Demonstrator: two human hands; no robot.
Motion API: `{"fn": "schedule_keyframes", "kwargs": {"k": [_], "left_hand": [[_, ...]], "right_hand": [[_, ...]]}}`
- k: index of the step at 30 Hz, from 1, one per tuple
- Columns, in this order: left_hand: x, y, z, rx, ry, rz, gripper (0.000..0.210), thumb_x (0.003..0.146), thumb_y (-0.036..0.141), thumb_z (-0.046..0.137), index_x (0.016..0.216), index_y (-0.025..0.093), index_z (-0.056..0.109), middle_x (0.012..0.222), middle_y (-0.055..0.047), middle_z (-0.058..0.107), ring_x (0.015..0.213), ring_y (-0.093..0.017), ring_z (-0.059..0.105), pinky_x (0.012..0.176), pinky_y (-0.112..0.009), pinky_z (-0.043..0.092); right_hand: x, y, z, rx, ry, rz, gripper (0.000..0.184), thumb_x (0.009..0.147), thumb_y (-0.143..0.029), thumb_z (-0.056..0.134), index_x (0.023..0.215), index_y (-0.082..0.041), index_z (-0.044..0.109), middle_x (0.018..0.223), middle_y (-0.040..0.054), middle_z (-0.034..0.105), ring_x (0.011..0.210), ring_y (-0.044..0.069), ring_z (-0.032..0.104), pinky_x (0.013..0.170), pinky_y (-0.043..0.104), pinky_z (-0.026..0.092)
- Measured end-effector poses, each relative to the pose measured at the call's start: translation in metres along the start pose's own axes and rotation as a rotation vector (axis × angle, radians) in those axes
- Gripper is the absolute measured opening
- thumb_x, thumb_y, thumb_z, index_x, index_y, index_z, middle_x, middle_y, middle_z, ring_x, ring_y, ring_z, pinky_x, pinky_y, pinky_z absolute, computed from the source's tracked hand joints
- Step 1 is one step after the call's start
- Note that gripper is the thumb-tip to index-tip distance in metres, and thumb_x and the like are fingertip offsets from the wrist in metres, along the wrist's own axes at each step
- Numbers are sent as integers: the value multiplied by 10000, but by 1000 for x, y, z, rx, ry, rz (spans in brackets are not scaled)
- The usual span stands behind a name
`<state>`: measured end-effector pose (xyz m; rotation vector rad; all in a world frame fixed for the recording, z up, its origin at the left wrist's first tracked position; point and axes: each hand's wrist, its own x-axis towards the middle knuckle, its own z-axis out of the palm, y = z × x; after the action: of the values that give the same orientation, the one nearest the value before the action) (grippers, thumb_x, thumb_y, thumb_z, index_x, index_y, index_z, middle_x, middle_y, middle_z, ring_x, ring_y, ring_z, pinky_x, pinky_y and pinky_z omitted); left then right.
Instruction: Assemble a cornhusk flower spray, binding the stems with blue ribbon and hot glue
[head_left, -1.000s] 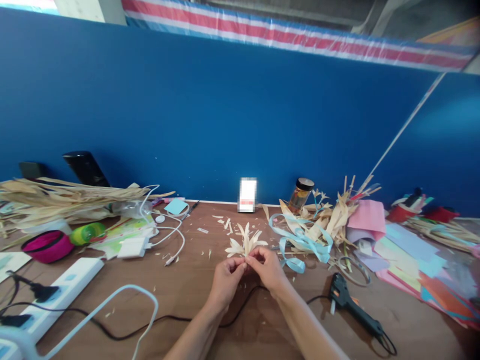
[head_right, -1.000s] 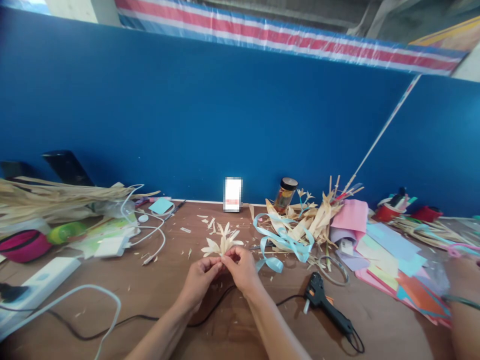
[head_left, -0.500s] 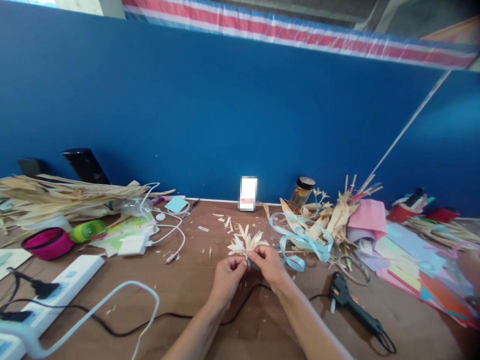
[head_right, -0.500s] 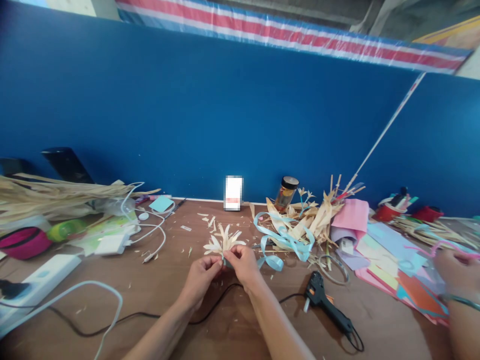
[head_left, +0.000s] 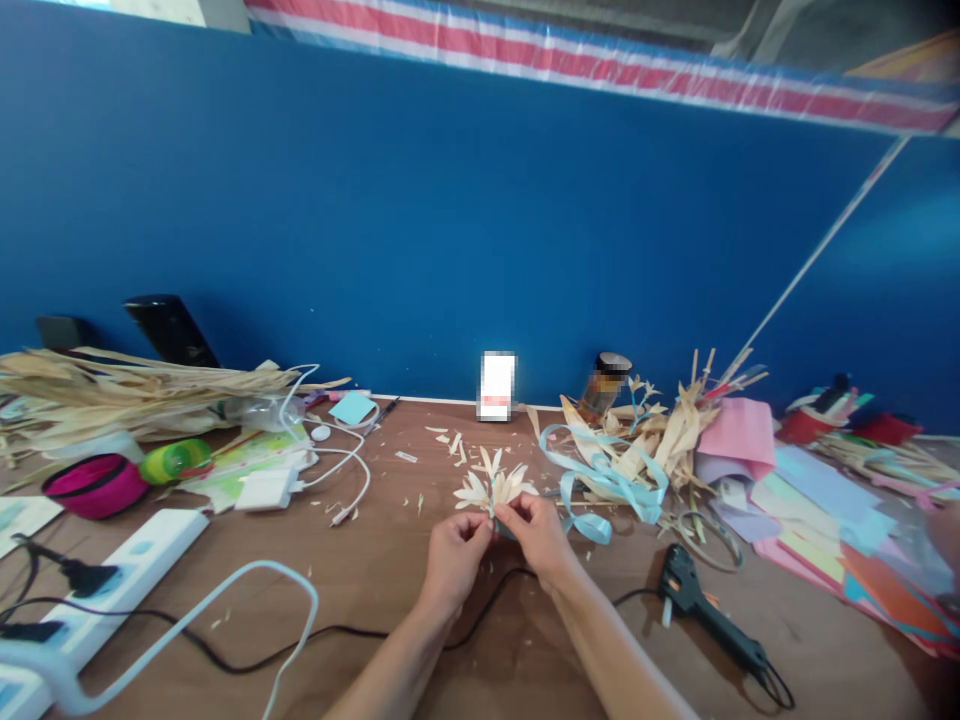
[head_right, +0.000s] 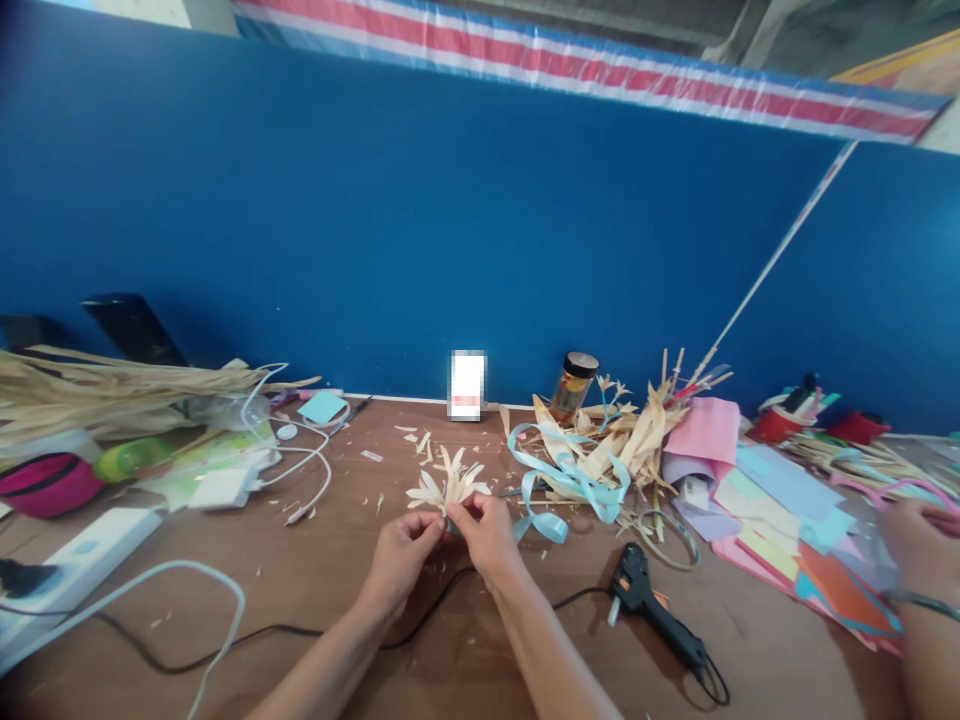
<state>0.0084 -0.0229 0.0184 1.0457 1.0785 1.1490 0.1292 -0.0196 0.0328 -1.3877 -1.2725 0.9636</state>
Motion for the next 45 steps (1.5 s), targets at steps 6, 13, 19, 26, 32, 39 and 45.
{"fn": "schedule_keyframes", "kwargs": {"k": [6, 13, 19, 26, 32, 39, 45], "left_hand": [[2, -5, 0, 7, 48, 13, 220, 658, 320, 621, 671, 104, 660, 584, -28, 642, 526, -120, 529, 519, -205, 379], [3, -5, 1, -25, 90, 11, 217, 654, 321, 629, 667, 105, 652, 581, -25, 643, 528, -122, 536, 526, -209, 393], [2, -5, 3, -61, 114, -21, 215, 649, 324, 634, 680, 111, 651, 571, -14, 650, 518, -119, 548, 510, -202, 401], [1, 5, -1, 145, 194, 167, 200, 670, 286, 600, 742, 112, 669, 682, -53, 693, 620, -171, 609, 596, -248, 456], [-2, 12, -3, 282, 329, 320, 171, 694, 279, 575, 726, 136, 664, 708, -54, 694, 653, -183, 624, 609, -260, 476], [-2, -1, -8, 549, 331, 578, 153, 748, 257, 530, 786, 165, 646, 748, -44, 663, 687, -164, 599, 650, -272, 467], [-5, 2, -7, 702, 322, 766, 115, 758, 214, 521, 676, 163, 583, 604, -17, 562, 583, -140, 512, 570, -249, 409]], "right_hand": [[-4, 1, 5, 60, -9, 5, 219, 723, -359, 567, 683, -145, 591, 608, 7, 600, 575, 143, 534, 554, 232, 410], [-7, 5, 13, 168, 22, -96, 126, 747, -285, 555, 696, -170, 541, 650, -5, 561, 619, 132, 518, 594, 223, 418], [-8, 11, 13, 56, 69, -205, 149, 767, -301, 526, 717, -165, 560, 703, 12, 569, 683, 142, 516, 664, 245, 414], [-8, 0, 8, 59, 5, -215, 153, 765, -268, 538, 871, -166, 579, 822, 40, 612, 752, 164, 562, 700, 278, 447], [-28, -22, 1, -211, 208, -282, 124, 801, -263, 492, 852, -170, 557, 763, 31, 584, 675, 144, 549, 601, 250, 453], [-38, -49, 0, -662, 319, -630, 132, 780, -231, 537, 880, -215, 621, 898, 63, 536, 885, 199, 503, 796, 364, 422], [-28, -60, 1, -796, 275, -654, 186, 736, -185, 580, 911, -228, 624, 1216, 66, 438, 1207, 274, 280, 974, 459, 299]]}}
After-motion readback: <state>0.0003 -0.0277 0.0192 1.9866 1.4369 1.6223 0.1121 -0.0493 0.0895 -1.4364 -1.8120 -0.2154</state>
